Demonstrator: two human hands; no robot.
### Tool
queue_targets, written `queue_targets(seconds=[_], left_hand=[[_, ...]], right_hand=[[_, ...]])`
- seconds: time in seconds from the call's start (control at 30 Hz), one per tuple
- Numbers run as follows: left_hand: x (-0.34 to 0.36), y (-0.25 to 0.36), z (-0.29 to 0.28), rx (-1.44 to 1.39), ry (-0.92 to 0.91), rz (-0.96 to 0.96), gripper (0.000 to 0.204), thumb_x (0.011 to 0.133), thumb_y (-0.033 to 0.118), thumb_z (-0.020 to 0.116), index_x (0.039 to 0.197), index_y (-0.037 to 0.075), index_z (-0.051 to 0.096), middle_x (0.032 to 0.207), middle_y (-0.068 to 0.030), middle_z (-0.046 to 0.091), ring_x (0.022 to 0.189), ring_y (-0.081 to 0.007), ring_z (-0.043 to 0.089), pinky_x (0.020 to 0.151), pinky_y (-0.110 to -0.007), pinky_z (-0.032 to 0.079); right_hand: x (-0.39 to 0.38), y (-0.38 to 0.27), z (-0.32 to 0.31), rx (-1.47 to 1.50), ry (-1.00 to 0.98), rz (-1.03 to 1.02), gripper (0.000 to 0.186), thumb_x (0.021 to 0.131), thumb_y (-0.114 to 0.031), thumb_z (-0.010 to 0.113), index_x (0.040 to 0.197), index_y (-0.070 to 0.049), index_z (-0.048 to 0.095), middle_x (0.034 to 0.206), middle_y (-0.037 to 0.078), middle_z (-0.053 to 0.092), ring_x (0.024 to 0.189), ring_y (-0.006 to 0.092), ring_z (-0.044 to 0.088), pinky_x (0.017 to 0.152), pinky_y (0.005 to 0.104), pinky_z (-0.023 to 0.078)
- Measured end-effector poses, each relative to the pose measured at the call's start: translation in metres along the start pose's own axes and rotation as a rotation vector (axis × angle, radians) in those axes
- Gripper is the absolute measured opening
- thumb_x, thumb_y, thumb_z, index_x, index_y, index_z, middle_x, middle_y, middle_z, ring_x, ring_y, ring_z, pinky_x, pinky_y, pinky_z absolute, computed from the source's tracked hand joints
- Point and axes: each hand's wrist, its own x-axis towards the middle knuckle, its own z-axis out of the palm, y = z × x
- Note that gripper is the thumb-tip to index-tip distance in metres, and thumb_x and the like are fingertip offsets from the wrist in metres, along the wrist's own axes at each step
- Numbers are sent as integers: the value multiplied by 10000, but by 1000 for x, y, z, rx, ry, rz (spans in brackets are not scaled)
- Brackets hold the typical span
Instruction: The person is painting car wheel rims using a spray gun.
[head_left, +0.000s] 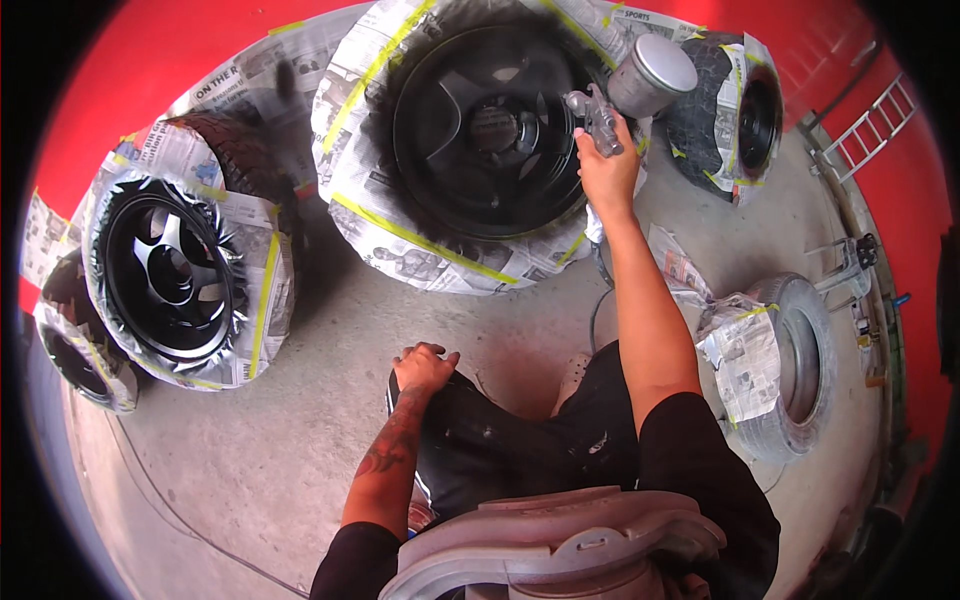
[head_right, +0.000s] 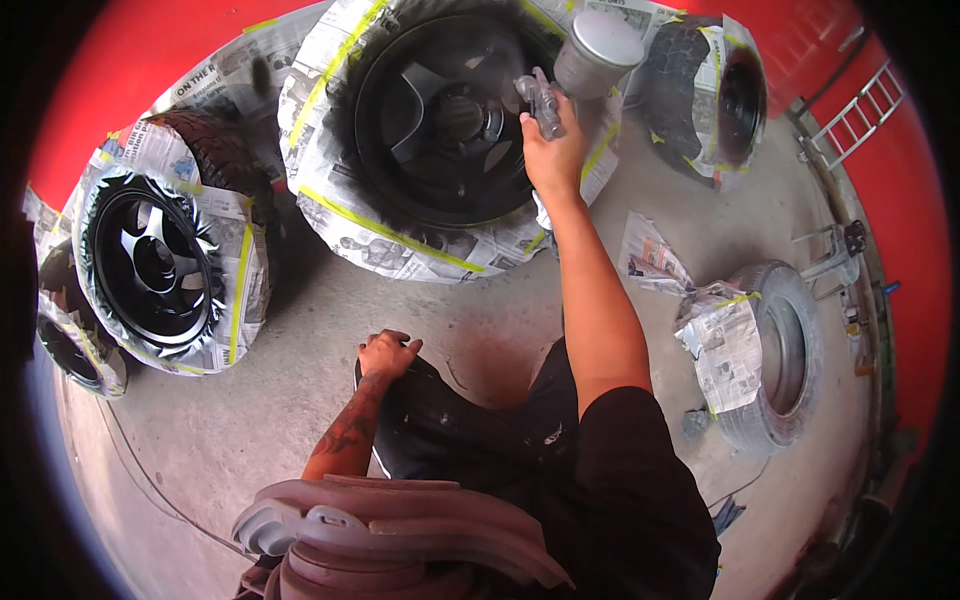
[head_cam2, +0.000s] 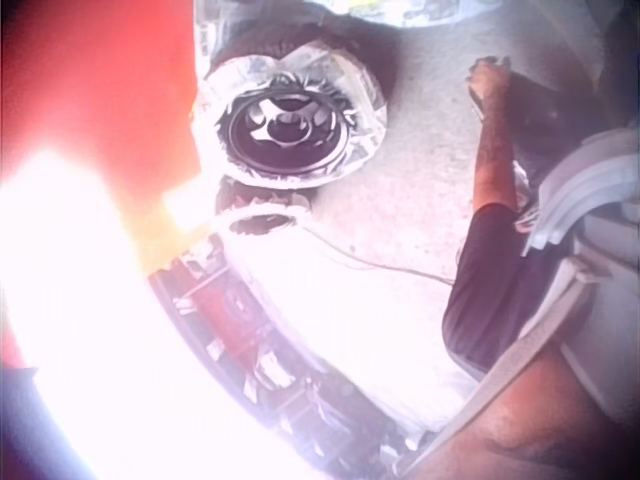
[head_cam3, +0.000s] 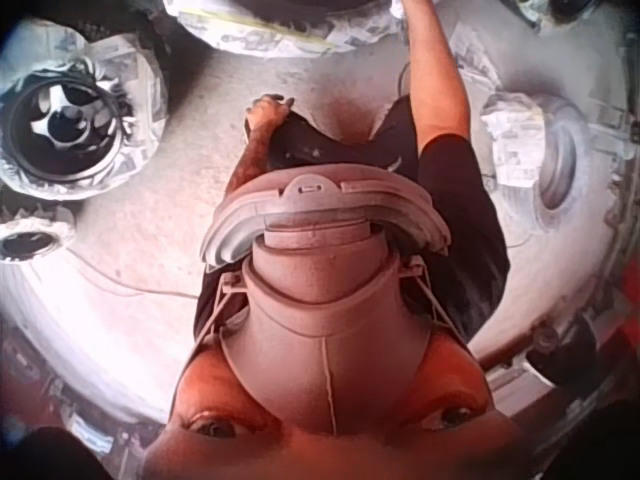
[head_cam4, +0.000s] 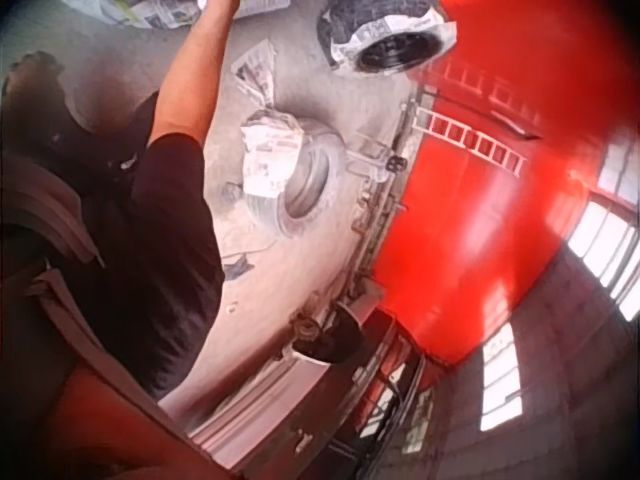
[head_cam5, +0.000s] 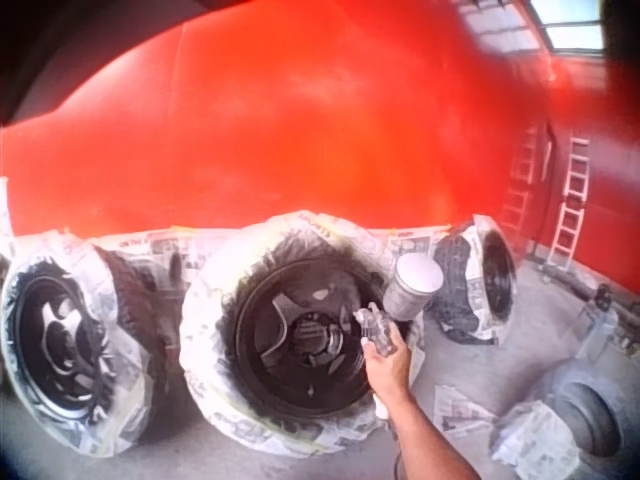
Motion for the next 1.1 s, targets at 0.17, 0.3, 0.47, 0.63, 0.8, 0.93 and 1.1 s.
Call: queue_targets(seconds=[0.17, 0.3, 0.47, 0.63, 0.8, 0.93, 1.1], left_hand=[[0, -5, -1, -12, -9, -21, 480, 837, 561, 627, 1139, 208, 748, 1250, -56, 666, 1257, -266, 538, 1082, -516, 335], [5, -3, 1, -14, -12, 1, 483, 839, 563, 621, 1142, 208, 747, 1253, -56, 665, 1256, -270, 537, 1082, -517, 334], [9, 3, 3, 22, -37, 20, 497, 845, 568, 605, 1162, 209, 738, 1266, -56, 658, 1271, -268, 526, 1095, -521, 324], [8, 5, 1, 29, -55, -13, 497, 847, 563, 607, 1167, 204, 735, 1272, -54, 656, 1276, -261, 523, 1102, -524, 319], [3, -6, -1, -4, -23, -48, 484, 842, 550, 621, 1150, 198, 743, 1274, -48, 657, 1281, -266, 521, 1110, -512, 319], [-2, -18, -4, -2, -8, -62, 468, 840, 537, 634, 1129, 188, 751, 1271, -41, 659, 1278, -274, 523, 1105, -512, 325], [-4, -17, 1, -1, 119, 14, 428, 826, 499, 660, 1053, 154, 774, 1170, -77, 708, 1163, -290, 617, 1042, -452, 422]], right_hand=[[24, 0, -49, -76, 174, 272, 441, 844, -98, 695, 1271, -81, 587, 955, 130, 700, 705, 212, 675, 581, 355, 543], [78, -16, -54, -136, 107, 203, 522, 837, -135, 717, 1334, -83, 565, 792, 84, 691, 586, 165, 637, 459, 317, 494], [102, -64, -13, -211, -189, -157, 381, 846, -193, 742, 1198, -92, 636, 829, 23, 692, 673, 110, 662, 491, 271, 514], [60, -102, 17, -130, -631, -375, 452, 859, -133, 715, 1297, -108, 610, 770, 2, 643, 667, 69, 571, 623, 247, 464], [20, -98, 5, -106, -937, -11, 545, 833, -190, 739, 1334, -49, 576, 860, 46, 699, 694, 105, 641, 567, 282, 523], [27, -78, 33, 295, -473, 254, 229, 857, -190, 730, 1046, -77, 670, 869, 33, 699, 744, 132, 684, 550, 271, 518], [63, -25, 65, 654, -293, 508, 167, 833, -74, 668, 957, 39, 666, 708, 86, 654, 528, 180, 615, 460, 315, 473]])
